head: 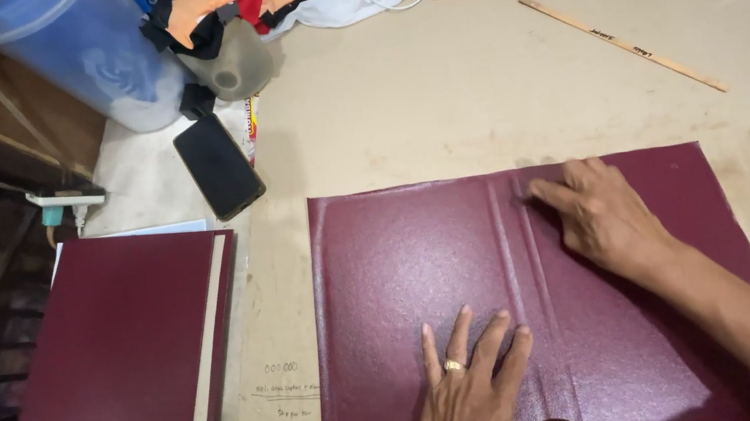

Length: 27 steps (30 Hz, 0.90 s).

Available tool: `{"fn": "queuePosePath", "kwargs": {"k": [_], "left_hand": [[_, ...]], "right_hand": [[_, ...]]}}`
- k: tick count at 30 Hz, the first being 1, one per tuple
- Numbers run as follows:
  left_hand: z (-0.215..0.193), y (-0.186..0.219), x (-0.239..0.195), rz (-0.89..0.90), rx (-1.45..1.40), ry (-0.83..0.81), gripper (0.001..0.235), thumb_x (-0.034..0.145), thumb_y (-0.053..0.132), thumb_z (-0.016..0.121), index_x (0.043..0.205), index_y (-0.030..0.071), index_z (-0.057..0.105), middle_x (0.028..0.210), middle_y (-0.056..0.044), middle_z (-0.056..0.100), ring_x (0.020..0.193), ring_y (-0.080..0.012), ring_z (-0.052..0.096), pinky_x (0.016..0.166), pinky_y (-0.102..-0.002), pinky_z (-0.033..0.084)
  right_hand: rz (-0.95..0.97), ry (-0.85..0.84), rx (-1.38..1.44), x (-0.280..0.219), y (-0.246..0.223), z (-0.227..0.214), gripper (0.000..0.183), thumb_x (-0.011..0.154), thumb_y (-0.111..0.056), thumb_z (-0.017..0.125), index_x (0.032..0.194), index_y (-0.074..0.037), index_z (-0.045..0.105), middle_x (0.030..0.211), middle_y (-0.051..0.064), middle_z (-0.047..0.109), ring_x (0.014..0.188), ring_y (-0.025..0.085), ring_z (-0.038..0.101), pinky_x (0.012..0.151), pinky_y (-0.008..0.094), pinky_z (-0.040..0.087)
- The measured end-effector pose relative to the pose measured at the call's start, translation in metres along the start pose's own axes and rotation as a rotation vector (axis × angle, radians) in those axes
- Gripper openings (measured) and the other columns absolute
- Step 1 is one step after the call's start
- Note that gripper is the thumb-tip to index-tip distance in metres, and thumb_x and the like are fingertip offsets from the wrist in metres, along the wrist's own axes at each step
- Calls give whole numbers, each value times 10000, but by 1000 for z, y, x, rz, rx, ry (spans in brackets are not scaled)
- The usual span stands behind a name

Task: The person applies glue to a board, attaches a spine strip, and presses a cover board into place. They then wipe a maroon cover sheet with a cloth and place it over the assembled board. The person handles boards, glue, a brush, a cloth, and a cover sheet.

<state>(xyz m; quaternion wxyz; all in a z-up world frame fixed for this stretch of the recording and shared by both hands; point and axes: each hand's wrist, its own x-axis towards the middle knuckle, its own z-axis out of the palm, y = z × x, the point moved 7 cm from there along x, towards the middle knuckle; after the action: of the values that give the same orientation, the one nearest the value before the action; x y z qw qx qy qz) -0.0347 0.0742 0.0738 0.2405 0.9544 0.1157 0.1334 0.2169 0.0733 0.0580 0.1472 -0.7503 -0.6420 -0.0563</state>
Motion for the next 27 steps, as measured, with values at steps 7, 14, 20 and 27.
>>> {"fn": "queuePosePath", "kwargs": {"k": [7,14,20,27], "left_hand": [[-8,11,-3,-76,-54,-110,1041,858,771,492,1550,4,369,1616,-188,341,1536,-434,93,1162,-702,-74],[9,-7,-6,-114,8,-54,1205,819,907,301,1553,-49,301,1651,-211,257,1544,-439,61,1170,-681,-59],[-15,5,-6,-51,-6,165,1127,800,817,496,1436,-112,456,1551,-243,430,1496,-489,246,1165,-716,106],[-3,1,-6,-204,-37,-158,1298,744,892,556,1538,-92,263,1645,-232,229,1546,-428,5,1173,-675,-93]], "right_hand": [[-99,98,191,6,-11,-16,577,748,107,559,1298,-35,661,672,53,483,573,229,437,487,383,345],[-75,-399,45,-189,-97,60,663,886,-566,794,1443,-343,510,1021,72,614,843,235,604,627,400,535],[-146,125,199,3,-54,-24,289,986,2,424,1098,-131,655,706,7,448,617,187,413,546,342,364],[-48,105,205,15,-32,-12,260,866,97,540,1029,-24,701,723,141,513,667,337,499,534,486,393]]}}
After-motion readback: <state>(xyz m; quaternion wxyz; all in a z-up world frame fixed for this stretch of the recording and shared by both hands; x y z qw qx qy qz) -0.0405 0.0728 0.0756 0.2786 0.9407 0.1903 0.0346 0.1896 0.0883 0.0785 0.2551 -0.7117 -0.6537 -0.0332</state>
